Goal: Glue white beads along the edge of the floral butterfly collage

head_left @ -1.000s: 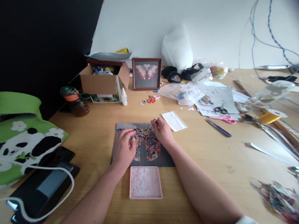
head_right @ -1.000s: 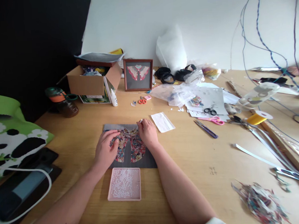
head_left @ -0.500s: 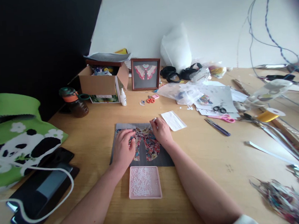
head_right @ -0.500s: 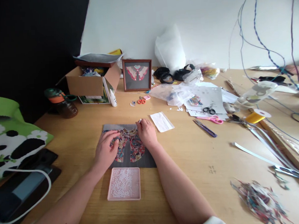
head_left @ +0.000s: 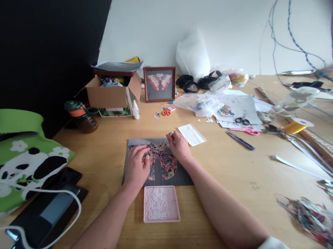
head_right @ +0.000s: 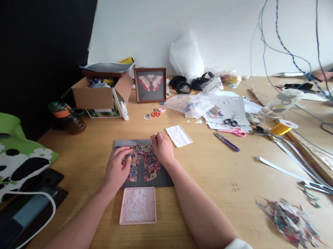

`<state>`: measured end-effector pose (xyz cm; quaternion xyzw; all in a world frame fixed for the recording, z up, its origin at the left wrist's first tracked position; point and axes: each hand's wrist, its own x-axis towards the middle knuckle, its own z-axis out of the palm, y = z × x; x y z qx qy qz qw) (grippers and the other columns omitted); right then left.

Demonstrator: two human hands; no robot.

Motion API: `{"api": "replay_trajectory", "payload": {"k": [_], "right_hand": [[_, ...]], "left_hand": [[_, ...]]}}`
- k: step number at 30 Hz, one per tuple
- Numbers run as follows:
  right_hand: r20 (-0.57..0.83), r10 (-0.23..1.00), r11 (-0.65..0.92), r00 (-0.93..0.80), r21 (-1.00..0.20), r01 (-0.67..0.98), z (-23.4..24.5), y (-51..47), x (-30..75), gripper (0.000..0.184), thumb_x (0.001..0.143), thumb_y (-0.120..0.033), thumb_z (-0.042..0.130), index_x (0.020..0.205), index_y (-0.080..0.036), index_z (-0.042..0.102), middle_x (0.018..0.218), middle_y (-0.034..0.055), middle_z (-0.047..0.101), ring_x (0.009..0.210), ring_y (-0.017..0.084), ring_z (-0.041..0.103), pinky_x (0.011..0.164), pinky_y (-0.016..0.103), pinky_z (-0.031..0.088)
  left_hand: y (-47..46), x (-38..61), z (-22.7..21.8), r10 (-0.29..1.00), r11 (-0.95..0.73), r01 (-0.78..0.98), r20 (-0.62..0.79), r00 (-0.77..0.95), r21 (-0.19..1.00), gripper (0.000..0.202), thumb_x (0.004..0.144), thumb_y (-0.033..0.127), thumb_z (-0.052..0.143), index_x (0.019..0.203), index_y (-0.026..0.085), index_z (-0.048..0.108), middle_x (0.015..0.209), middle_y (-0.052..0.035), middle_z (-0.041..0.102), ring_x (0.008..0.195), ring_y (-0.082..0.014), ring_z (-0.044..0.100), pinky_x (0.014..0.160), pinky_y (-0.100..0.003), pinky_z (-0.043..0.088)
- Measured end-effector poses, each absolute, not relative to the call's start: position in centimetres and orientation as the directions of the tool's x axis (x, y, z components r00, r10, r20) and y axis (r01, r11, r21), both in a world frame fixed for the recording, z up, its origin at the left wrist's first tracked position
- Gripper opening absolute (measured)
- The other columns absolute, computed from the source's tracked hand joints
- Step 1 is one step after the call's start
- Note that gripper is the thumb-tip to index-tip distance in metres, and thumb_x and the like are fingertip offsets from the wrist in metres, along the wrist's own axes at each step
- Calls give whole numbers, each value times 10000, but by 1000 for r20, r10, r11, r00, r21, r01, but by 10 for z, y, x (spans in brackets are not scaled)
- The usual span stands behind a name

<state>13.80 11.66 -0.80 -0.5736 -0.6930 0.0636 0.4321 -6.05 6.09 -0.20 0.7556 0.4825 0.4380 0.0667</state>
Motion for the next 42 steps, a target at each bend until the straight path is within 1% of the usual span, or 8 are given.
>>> {"api": "replay_trajectory", "payload": {"k": [15, 28, 42], "right_hand": [[545, 838, 355, -22, -514, 781, -9, 116, 136, 264, 967, -333, 383, 718, -246, 371, 705, 46, 553, 722, 219, 545, 664, 313, 389], [549, 836, 351, 2, -538, 766, -10, 116, 136, 258, 954, -330, 407, 713, -247, 364, 699, 43, 554, 709, 222, 543, 642, 309, 374], [562, 827, 365, -26, -501, 785, -11, 115, 136, 220, 958, -309, 414, 754, -234, 446, 740, 53, 587, 720, 220, 556, 661, 316, 390]], "left_hand": [[60, -60, 0, 788, -532, 660, 595, 158, 530, 247, 853, 62, 498, 1036, 182, 613, 1103, -85, 619, 1056, -254, 574, 964, -451, 477], [60, -60, 1, 792, -535, 651, 587, 166, 538, 241, 849, 55, 506, 1033, 161, 619, 1098, -97, 621, 1049, -256, 567, 959, -457, 477], [59, -59, -2, 797, -530, 650, 581, 163, 545, 252, 845, 50, 511, 1041, 169, 617, 1100, -93, 619, 1064, -249, 559, 974, -453, 467]]}}
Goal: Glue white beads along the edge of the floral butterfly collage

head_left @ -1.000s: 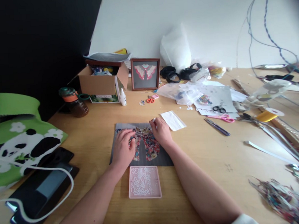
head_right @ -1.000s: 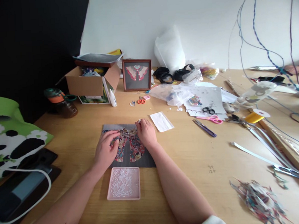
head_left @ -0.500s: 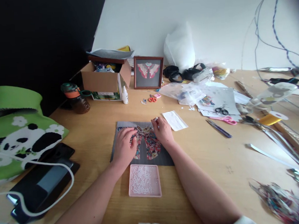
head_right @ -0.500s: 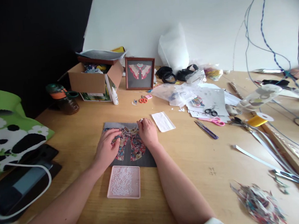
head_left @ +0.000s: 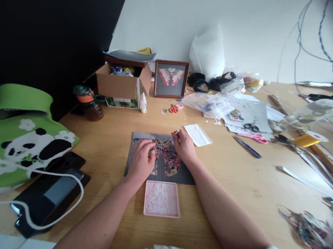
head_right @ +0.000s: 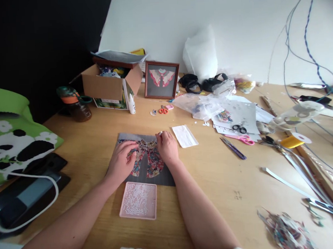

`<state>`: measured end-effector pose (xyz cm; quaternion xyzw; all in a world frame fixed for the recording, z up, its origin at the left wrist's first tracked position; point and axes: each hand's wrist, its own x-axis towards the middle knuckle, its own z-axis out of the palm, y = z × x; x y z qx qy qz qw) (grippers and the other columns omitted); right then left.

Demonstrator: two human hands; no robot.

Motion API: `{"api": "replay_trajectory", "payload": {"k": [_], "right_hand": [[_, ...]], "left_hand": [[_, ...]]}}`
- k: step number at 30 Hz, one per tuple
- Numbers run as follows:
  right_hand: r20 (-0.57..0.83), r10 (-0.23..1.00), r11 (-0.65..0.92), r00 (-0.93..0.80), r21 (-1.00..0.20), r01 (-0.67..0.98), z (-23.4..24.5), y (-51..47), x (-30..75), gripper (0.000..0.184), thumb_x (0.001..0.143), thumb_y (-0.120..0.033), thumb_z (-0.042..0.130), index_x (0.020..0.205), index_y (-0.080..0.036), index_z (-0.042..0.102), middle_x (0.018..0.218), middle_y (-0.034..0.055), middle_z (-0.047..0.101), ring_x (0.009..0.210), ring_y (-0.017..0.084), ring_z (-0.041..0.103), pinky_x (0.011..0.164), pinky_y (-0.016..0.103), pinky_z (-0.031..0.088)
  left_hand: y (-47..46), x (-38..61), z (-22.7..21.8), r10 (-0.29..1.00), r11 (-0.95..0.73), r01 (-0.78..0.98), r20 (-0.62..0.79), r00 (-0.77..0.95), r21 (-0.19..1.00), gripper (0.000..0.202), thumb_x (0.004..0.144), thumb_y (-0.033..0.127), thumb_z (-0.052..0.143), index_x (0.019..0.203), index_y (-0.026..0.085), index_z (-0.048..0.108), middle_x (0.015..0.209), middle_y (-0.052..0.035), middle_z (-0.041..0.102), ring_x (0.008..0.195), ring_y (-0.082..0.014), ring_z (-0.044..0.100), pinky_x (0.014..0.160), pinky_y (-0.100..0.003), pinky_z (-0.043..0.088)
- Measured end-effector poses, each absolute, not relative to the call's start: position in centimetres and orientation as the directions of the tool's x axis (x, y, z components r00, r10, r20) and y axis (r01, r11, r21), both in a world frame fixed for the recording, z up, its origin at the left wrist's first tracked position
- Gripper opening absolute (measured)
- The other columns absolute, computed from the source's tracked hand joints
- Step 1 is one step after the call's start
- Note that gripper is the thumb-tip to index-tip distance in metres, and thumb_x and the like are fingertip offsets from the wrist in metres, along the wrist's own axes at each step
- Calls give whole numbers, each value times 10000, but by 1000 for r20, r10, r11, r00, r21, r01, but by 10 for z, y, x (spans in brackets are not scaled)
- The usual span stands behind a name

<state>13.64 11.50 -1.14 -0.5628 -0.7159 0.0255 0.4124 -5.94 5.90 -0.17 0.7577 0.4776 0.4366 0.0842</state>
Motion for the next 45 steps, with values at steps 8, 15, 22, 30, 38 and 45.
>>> {"api": "replay_trajectory", "payload": {"k": [8, 15, 22, 30, 38, 45], "right_hand": [[556, 831, 369, -19, -525, 767, -12, 116, 137, 218, 953, -311, 424, 750, -235, 443, 743, 47, 579, 712, 212, 551, 659, 310, 392], [556, 831, 381, -30, -528, 759, -13, 116, 136, 208, 954, -307, 414, 760, -238, 443, 744, 44, 580, 739, 216, 555, 681, 316, 398], [556, 830, 381, -40, -514, 769, -11, 114, 134, 222, 951, -301, 413, 738, -239, 420, 742, 47, 565, 733, 212, 546, 683, 317, 403], [546, 838, 354, -4, -538, 765, -12, 115, 133, 219, 947, -308, 400, 740, -240, 424, 726, 44, 573, 715, 212, 554, 672, 315, 407], [576, 817, 359, 29, -548, 756, -12, 115, 134, 220, 950, -315, 391, 747, -238, 426, 746, 52, 585, 737, 219, 564, 673, 311, 404], [571, 821, 352, 13, -525, 775, -14, 116, 136, 239, 955, -318, 392, 729, -241, 405, 727, 50, 578, 714, 216, 553, 648, 309, 390]], "left_hand": [[59, -59, -3, 802, -528, 648, 573, 168, 549, 249, 843, 51, 508, 1036, 163, 619, 1095, -98, 625, 1064, -253, 557, 971, -461, 468], [59, -59, -3, 807, -522, 652, 566, 170, 550, 254, 840, 52, 497, 1033, 160, 622, 1096, -98, 627, 1062, -250, 561, 971, -457, 468], [60, -60, -4, 811, -520, 654, 558, 176, 550, 262, 841, 54, 501, 1040, 181, 614, 1101, -86, 623, 1073, -239, 557, 978, -450, 465], [60, -60, -5, 802, -527, 660, 570, 178, 535, 251, 846, 61, 507, 1036, 186, 612, 1094, -81, 621, 1060, -246, 564, 964, -450, 476], [61, -60, -4, 791, -541, 657, 584, 184, 526, 253, 846, 57, 498, 1043, 166, 612, 1092, -96, 619, 1054, -251, 565, 959, -460, 478], [61, -60, -4, 792, -540, 659, 582, 185, 524, 264, 840, 53, 500, 1045, 176, 611, 1096, -94, 620, 1058, -250, 567, 955, -456, 479]]}}
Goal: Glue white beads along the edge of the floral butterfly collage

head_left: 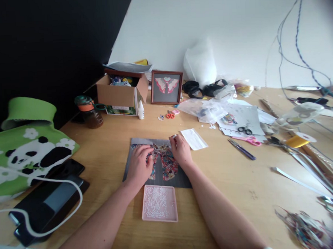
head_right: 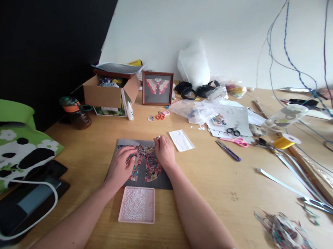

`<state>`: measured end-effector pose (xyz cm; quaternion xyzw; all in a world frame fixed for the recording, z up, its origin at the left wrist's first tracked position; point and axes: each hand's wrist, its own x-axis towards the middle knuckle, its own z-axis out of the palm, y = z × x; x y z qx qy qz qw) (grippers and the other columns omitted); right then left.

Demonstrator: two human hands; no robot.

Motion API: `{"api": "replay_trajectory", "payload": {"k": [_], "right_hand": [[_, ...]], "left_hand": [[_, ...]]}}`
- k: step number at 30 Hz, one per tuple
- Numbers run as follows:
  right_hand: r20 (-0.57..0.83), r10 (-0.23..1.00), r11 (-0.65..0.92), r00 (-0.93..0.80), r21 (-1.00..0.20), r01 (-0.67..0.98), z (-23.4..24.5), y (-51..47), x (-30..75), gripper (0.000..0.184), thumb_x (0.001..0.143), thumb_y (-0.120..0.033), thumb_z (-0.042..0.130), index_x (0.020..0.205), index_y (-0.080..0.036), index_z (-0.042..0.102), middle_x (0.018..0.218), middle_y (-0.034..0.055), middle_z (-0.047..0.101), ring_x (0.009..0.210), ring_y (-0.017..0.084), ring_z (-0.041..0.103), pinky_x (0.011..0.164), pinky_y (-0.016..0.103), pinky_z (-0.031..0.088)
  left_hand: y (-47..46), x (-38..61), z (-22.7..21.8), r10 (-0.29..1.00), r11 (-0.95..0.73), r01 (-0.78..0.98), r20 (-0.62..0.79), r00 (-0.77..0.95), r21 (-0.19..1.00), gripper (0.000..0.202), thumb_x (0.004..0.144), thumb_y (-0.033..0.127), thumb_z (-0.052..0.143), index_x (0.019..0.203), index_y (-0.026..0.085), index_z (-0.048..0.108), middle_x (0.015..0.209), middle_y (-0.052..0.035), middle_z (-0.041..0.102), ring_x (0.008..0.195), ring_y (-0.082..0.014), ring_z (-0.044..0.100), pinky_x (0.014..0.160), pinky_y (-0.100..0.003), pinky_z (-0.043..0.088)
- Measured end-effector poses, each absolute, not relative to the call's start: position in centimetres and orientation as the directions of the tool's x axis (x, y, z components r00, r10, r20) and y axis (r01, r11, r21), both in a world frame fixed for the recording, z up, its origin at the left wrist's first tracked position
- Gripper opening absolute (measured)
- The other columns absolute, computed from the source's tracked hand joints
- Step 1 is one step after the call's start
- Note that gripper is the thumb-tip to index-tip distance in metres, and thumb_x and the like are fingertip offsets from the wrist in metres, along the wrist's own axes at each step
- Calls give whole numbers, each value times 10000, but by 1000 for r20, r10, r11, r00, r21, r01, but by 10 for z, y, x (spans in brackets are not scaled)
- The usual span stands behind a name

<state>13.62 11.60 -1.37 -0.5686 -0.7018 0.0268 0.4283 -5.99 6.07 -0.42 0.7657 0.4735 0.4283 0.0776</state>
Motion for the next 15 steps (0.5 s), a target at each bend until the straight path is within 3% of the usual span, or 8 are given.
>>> {"api": "replay_trajectory", "payload": {"k": [15], "right_hand": [[563, 826, 362, -25, -496, 789, -13, 115, 135, 234, 962, -321, 387, 748, -237, 429, 743, 60, 591, 747, 226, 568, 681, 323, 409]], "left_hand": [[60, -59, -5, 801, -531, 658, 570, 185, 533, 254, 841, 53, 508, 1033, 181, 614, 1096, -88, 621, 1065, -247, 558, 967, -452, 472]]}}
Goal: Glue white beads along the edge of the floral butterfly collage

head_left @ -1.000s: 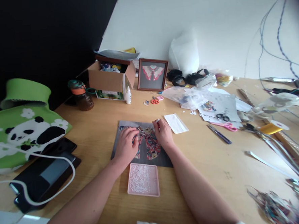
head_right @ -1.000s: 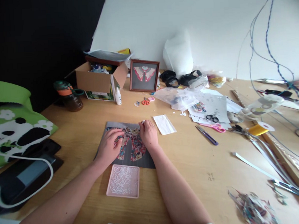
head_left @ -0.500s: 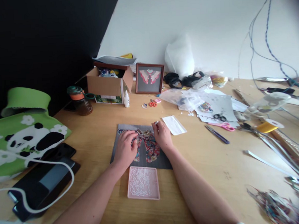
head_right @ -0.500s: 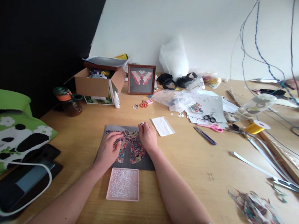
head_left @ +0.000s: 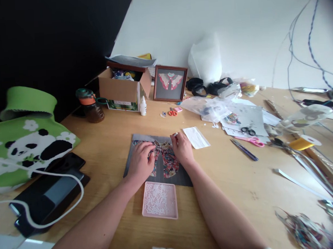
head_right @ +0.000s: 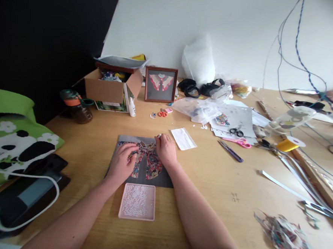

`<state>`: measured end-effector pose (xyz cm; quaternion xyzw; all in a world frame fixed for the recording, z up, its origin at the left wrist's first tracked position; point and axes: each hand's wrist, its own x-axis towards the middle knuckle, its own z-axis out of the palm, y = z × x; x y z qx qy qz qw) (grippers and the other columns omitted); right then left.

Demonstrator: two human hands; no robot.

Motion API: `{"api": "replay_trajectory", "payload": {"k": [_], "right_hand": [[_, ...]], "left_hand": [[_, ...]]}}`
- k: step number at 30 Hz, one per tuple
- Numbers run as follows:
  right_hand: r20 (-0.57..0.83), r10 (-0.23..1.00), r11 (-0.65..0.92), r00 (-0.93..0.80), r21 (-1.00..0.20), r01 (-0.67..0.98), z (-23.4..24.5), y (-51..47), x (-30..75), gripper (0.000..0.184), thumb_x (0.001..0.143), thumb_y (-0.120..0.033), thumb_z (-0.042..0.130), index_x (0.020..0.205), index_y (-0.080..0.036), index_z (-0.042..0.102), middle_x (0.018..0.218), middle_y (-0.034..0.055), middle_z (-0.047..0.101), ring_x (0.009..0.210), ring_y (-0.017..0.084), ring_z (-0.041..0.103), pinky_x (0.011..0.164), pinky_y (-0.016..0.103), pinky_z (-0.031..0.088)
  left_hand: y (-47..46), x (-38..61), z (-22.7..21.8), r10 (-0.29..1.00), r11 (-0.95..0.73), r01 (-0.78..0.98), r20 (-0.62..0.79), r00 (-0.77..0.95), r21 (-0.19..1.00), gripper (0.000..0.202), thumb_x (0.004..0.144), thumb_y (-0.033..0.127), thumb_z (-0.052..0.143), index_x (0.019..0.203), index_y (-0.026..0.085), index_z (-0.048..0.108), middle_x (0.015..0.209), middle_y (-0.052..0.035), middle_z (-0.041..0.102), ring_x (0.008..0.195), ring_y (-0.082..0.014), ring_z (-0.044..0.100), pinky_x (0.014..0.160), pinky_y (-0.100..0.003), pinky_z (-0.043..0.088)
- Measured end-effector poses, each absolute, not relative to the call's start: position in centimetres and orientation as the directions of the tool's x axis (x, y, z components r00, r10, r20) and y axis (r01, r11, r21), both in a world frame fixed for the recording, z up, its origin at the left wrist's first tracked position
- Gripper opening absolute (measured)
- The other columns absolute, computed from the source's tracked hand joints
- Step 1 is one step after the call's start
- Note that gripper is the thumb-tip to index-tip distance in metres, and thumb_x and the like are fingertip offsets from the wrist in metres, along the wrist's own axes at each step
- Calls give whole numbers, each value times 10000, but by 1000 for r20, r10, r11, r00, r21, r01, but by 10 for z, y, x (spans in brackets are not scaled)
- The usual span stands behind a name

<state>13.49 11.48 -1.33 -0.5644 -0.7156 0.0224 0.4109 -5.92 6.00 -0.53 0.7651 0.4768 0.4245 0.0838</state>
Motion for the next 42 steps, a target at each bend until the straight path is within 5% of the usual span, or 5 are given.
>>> {"api": "replay_trajectory", "payload": {"k": [42], "right_hand": [[571, 819, 405, -53, -510, 759, -13, 115, 134, 216, 956, -306, 435, 756, -226, 453, 686, 15, 532, 667, 192, 514, 638, 294, 352]], "left_hand": [[58, -57, -6, 800, -532, 651, 573, 177, 541, 250, 820, 26, 521, 1005, 165, 618, 1068, -90, 626, 1050, -250, 565, 954, -445, 481]]}}
